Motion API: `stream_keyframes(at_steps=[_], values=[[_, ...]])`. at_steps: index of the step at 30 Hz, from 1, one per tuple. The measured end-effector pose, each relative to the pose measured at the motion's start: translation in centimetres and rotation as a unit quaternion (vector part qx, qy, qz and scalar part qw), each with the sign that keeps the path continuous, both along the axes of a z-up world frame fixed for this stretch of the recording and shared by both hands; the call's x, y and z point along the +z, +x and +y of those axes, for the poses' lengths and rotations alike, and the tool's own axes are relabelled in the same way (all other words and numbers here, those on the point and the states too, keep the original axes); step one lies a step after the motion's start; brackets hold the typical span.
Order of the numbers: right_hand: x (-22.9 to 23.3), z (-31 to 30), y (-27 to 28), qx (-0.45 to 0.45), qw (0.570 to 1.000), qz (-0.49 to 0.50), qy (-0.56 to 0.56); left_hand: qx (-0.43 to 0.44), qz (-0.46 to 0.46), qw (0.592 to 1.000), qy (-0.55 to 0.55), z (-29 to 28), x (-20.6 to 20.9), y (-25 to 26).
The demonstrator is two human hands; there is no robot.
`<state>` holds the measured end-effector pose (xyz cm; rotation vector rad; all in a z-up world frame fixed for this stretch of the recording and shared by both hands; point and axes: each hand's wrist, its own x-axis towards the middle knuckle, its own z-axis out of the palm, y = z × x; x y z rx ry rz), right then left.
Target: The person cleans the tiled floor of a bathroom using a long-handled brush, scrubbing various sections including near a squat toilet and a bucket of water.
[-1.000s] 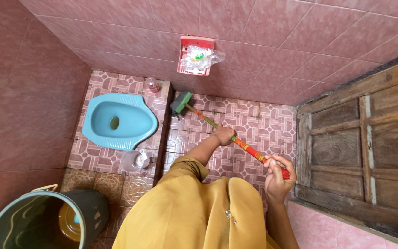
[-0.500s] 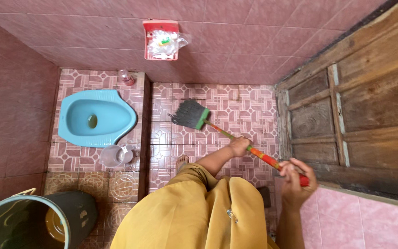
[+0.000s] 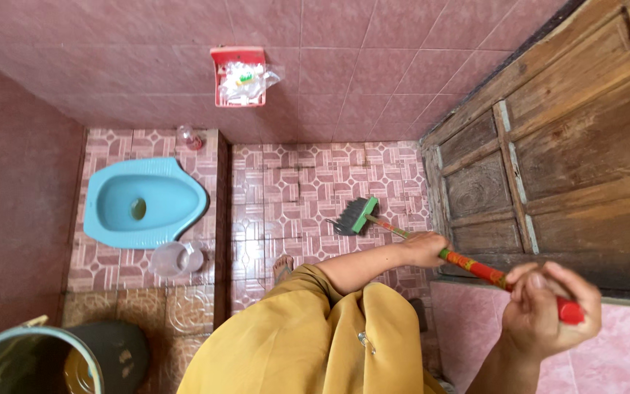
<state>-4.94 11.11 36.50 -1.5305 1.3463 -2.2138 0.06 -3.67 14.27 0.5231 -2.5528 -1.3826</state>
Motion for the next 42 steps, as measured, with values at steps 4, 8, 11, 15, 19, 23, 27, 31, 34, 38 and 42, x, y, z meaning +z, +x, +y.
stream_keyframes(at_steps=[4,8,11,15,19,23,27,31,34,38,42], values=[[0.2,-4.1,0.1,-0.062,0.982,0.179,-0.018,-0.005,-0.009,1.0,0.017,-3.1,-1.3,0.7],[-3.3,-7.2,3.9,0.015,0.991,-0.12,0.054,0.042,-0.065,0.997,-0.007,-6.6,-5.0,4.4],[-6.3,-9.1,5.9,0.022,0.976,-0.199,0.09,0.068,-0.097,0.993,-0.006,-8.5,-7.6,7.5],[-10.6,-10.8,7.6,0.061,0.969,-0.224,0.087,0.106,-0.128,0.986,-0.008,-10.8,-10.2,11.5],[-13.8,-11.9,9.5,0.101,0.952,-0.269,0.103,0.132,-0.138,0.98,-0.056,-13.5,-12.6,15.8],[-15.9,-12.5,11.7,0.138,0.938,-0.292,0.123,0.129,-0.17,0.973,-0.091,-15.7,-14.2,19.5],[-16.2,-13.7,13.1,0.149,0.935,-0.291,0.137,0.124,-0.189,0.966,-0.127,-17.7,-14.2,22.4],[-15.1,-14.7,12.5,0.178,0.932,-0.301,0.095,0.144,-0.17,0.96,-0.171,-18.7,-12.3,23.3],[-13.8,-14.7,11.2,0.191,0.936,-0.289,0.062,0.157,-0.155,0.96,-0.174,-18.4,-10.1,22.7],[-12.7,-13.7,10.7,0.201,0.939,-0.272,0.057,0.171,-0.165,0.96,-0.147,-17.7,-8.8,21.7],[-13.3,-13.0,10.9,0.188,0.946,-0.248,0.093,0.172,-0.159,0.964,-0.129,-16.7,-11.1,21.0]])
